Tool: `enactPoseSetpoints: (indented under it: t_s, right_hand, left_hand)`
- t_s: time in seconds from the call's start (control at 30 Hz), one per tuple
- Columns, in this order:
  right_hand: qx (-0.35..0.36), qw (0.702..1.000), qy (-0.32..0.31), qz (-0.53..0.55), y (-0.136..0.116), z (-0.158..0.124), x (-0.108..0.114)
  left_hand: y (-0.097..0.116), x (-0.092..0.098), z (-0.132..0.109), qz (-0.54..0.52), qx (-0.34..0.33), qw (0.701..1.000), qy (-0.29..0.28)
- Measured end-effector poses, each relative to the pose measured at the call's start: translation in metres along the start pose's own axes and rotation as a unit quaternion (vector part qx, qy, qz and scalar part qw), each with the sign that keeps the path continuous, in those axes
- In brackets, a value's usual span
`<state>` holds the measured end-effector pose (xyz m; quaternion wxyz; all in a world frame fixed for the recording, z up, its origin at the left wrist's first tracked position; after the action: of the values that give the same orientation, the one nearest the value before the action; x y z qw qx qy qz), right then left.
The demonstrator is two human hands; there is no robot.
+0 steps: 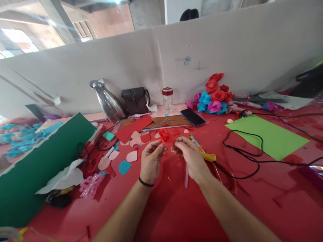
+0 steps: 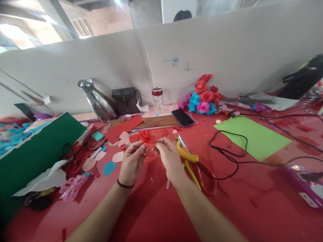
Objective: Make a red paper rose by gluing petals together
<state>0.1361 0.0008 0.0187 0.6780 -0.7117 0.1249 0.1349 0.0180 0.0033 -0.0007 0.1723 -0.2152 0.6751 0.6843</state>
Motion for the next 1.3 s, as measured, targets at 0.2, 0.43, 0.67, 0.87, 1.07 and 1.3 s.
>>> enactPoseSetpoints:
  t_s: [0.2, 0.43, 0.67, 0.87, 1.07, 1.3]
  right_hand:
    - [0.013, 0.993, -0.024, -0.113, 0.008, 0.005, 0.003]
    - [0.068, 0.715, -0.048, -0.694, -0.032, 0.000, 0.042]
    - [-0.021, 0.546, -0.092, -0.832, -0.026, -0.004, 0.049]
    - [-0.023, 0.539, -0.040, -0.841, -0.015, -0.002, 0.054]
    - [-0.058, 0.563, -0.032, -0.824, -0.016, -0.001, 0.061]
    - [0.003, 0.578, -0.025, -0.816, -0.020, -0.001, 0.065]
  left_hand:
    - [0.001, -0.002, -0.001, 0.010, -0.005, 1.000, 0.006]
    - [0.002, 0.003, 0.006, -0.011, 0.009, 1.000, 0.018]
    - [0.002, 0.007, 0.008, 0.025, -0.007, 0.998, 0.054]
    - [0.004, 0.010, 0.010, 0.077, -0.061, 0.993, 0.071]
    - [-0.001, 0.012, 0.014, 0.118, -0.060, 0.988, 0.075]
    - [-0.005, 0.017, 0.015, 0.175, -0.080, 0.978, 0.084]
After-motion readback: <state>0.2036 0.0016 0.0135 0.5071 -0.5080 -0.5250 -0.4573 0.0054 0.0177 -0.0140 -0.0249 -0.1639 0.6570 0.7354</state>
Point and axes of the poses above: each hand's wrist, its own z-axis towards the middle knuckle, its own x-axis out of the back of the hand, y = z × x, the point moved 1 cm from there along z, towards the middle knuckle, and after that the axes turned 7 degrees about -y, right-handed, at the moved point
